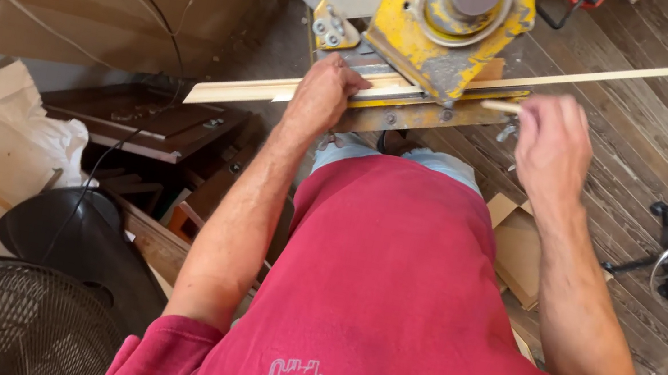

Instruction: Trimming the ends of thin wooden strips using a manual miter trimmer in a workshop

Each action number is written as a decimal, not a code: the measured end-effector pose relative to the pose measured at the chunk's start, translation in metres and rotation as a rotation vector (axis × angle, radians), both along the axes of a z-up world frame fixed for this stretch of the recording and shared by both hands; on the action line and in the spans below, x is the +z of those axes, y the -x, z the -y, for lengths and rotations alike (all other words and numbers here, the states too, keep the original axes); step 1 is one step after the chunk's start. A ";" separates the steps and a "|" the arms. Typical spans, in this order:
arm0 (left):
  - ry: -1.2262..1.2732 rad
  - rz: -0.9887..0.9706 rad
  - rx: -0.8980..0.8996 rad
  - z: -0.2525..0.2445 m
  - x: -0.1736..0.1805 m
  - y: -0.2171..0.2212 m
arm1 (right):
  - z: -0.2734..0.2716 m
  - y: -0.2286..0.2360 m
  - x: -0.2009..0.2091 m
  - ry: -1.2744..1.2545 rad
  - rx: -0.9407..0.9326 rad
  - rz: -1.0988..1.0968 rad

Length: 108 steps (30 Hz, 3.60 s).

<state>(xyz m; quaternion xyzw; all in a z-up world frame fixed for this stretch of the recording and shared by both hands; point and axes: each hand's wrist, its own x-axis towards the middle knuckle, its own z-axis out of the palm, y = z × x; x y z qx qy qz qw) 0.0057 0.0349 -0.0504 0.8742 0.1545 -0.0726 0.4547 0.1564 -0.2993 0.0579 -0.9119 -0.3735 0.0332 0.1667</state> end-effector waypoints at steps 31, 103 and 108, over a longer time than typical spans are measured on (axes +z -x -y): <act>-0.056 -0.219 0.035 0.004 0.031 -0.007 | -0.043 -0.065 -0.060 -0.024 0.205 -0.449; 0.015 -0.088 0.001 0.008 0.023 -0.013 | -0.038 -0.045 -0.080 -0.038 0.215 -0.340; -0.017 -0.103 -0.017 0.007 0.016 -0.015 | -0.043 -0.050 -0.072 -0.041 0.213 -0.375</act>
